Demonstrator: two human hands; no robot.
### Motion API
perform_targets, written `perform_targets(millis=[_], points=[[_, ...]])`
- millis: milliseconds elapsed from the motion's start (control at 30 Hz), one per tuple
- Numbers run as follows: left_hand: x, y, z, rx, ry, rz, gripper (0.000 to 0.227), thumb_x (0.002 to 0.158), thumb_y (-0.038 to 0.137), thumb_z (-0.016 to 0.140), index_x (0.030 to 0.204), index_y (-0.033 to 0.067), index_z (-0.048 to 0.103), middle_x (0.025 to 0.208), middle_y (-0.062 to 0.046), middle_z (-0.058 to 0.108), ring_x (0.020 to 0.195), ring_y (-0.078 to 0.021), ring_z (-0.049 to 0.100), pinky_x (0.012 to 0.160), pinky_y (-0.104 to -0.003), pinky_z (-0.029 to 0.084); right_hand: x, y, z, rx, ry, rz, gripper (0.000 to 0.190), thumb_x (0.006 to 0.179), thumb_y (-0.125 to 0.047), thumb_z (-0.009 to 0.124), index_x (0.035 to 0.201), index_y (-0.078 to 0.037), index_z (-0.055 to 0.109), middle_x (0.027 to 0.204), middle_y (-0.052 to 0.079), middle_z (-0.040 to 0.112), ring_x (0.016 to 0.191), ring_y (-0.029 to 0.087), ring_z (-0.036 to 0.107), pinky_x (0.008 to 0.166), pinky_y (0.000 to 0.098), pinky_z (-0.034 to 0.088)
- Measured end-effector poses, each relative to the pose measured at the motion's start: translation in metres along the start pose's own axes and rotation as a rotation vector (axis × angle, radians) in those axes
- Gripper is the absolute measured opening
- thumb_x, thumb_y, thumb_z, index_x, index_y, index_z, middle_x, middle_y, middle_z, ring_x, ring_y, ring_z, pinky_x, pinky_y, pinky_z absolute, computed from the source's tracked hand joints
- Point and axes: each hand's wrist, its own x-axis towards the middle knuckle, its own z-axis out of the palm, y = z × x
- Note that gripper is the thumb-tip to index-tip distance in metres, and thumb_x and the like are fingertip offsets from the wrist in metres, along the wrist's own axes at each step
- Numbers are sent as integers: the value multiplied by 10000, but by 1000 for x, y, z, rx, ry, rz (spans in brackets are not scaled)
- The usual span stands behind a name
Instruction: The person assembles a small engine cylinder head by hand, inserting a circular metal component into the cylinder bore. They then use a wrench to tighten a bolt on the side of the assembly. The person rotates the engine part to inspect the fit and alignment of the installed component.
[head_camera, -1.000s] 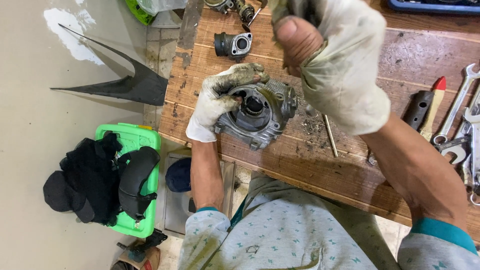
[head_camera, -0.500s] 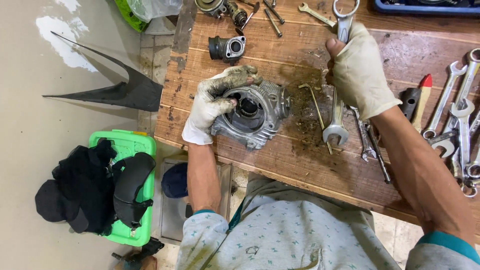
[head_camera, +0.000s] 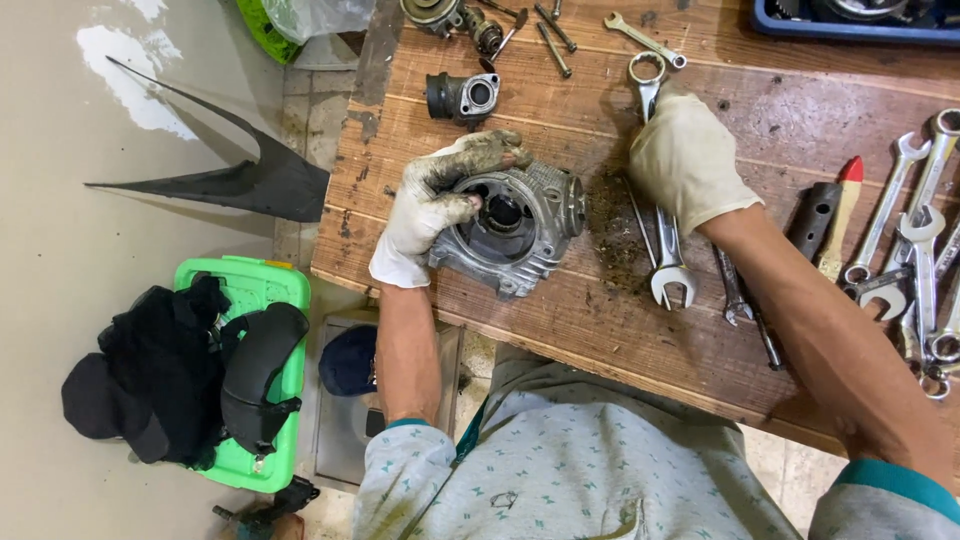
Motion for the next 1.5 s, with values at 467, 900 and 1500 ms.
perform_targets(millis=[467,900,1500], points=[[-2,-5,-1,26,17,-30,552,979,422,696,1377,43,634,1463,-143,600,1475,-278,475,1259,-467,410,-28,-5,-30,989,117,426,328,1164,-225,477,1020,17,645,957,167,576,566,246,623,389,366,574],[-7,-7,45,-35,490,-50,408,893,34,774,1296,56,715,1332,-163,703,1332,-276,589,1177,-436,434,-109,-6,-111,1881,167,145,785,965,-502,595,1574,-49,397,1515,370,382,1375,559,411,1142,651,332],[-61,8,123,103,938,-65,559,1058,414,613,1536,145,504,1607,-125,476,1519,-285,380,1285,-501,276,-76,-11,-132,1789,226,90,604,988,-279,632,1551,-170,443,1359,221,616,1262,433,580,1066,553,469]])
